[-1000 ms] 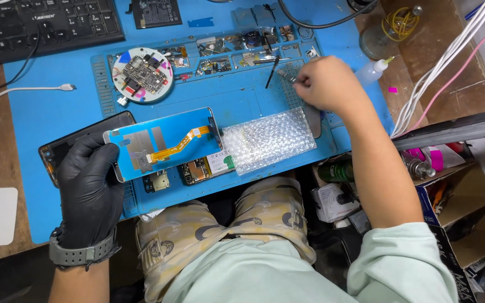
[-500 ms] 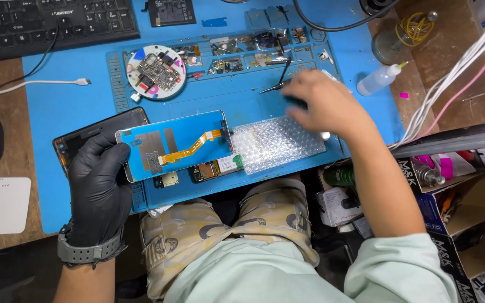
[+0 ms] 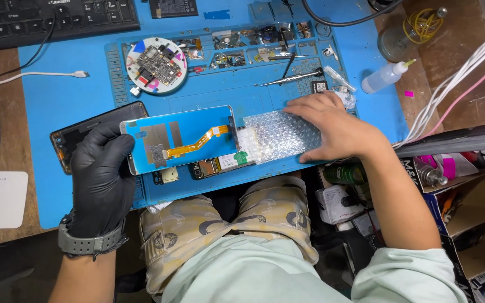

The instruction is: The person unwraps a new smartphone screen and places it on the workbench. They then use a metal spudger to disconnect ribbon cables from the motherboard of a disassembled phone. Finally, they lift the motherboard out of the phone's chassis.

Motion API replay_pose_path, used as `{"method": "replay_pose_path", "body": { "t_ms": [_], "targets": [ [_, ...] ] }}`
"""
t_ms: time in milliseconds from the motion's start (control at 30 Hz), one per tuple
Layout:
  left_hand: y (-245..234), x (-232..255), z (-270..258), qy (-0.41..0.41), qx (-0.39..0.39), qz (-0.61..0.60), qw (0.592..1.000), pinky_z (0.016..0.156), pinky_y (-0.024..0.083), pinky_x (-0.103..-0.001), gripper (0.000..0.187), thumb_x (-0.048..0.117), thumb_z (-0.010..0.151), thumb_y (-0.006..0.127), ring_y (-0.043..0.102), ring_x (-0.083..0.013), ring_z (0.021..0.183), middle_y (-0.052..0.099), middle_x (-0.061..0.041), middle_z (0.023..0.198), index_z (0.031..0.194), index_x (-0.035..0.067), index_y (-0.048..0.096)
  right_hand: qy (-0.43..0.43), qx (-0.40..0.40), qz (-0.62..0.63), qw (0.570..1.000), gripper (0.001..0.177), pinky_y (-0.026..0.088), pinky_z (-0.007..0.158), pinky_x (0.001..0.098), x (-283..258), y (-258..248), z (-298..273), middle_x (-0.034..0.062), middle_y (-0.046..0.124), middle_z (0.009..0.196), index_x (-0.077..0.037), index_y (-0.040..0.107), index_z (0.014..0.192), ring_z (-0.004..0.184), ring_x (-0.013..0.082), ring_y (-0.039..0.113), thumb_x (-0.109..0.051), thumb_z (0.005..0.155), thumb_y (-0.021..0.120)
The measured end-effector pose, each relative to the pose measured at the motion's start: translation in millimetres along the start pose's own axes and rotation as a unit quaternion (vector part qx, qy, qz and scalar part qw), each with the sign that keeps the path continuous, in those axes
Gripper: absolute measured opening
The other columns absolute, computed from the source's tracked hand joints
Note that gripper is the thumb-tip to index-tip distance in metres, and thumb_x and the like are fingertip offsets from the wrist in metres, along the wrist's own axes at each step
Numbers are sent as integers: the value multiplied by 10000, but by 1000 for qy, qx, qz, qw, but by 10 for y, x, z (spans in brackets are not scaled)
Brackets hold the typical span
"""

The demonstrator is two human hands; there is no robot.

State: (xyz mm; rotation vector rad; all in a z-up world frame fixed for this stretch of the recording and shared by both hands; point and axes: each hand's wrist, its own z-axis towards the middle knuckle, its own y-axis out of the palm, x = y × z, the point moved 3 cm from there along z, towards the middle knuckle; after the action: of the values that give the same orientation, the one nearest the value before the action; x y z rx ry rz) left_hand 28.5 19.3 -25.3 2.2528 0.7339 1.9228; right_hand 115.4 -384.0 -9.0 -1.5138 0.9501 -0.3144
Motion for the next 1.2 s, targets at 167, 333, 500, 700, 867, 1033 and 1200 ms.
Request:
{"method": "replay_pose_path", "body": {
  "t_ms": [167,333,500,700,867,1033,1200],
  "targets": [
    [155,-21,-13,24,-22,14,999,891,654,-363,229,113,990,674,734,-211,908,719,-112,967,1211,53,663,-54,179,106,977,1016,291,1188,613,-372,-94,-38,163,550,1460,-46,559,1415,1372,386,483,-409,573,996],
    [424,-283,-47,-15,-42,-81,996,850,647,-411,268,84,948,694,726,-249,852,710,-160,922,1199,2,646,-176,287,401,852,1248,403,1185,540,-746,244,234,267,517,1460,44,349,1523,1363,410,511,-237,521,1037],
    [714,-528,-148,-71,-102,-197,973,841,655,-405,276,116,959,686,768,-296,929,748,-205,990,1216,36,625,-199,359,561,719,1346,447,1167,517,-763,612,273,245,435,1556,-99,258,1548,1401,363,489,-397,483,1025],
    [805,-743,-153,-86,-115,-173,975,821,663,-376,283,202,989,687,765,-267,972,761,-171,1060,1234,69,637,-240,363,602,669,1232,472,1102,681,-762,379,236,297,480,1461,-104,300,1467,1365,539,491,-158,459,1005],
    [812,-660,-293,12,-212,-102,972,978,559,-364,519,320,1037,643,676,-243,1102,657,-192,1287,1444,22,520,-285,340,356,822,949,506,1190,651,-1194,-592,-41,295,569,1305,36,426,1396,1308,520,604,-211,623,919],
    [949,-495,-389,-26,-404,-208,890,1017,592,-406,659,285,1073,621,692,-344,1233,626,-227,1439,1619,12,369,-276,242,234,900,824,503,1264,499,-1166,-859,-66,224,584,1404,15,472,1456,1362,324,575,-351,803,815],
    [794,-478,-285,-31,-280,-96,955,792,648,-307,200,-11,1008,656,705,-212,892,718,-151,1206,1199,-4,714,-184,153,70,968,804,476,1068,441,-968,-937,-156,204,559,1364,-45,480,1499,1299,328,550,-274,805,816]
  ]
}}
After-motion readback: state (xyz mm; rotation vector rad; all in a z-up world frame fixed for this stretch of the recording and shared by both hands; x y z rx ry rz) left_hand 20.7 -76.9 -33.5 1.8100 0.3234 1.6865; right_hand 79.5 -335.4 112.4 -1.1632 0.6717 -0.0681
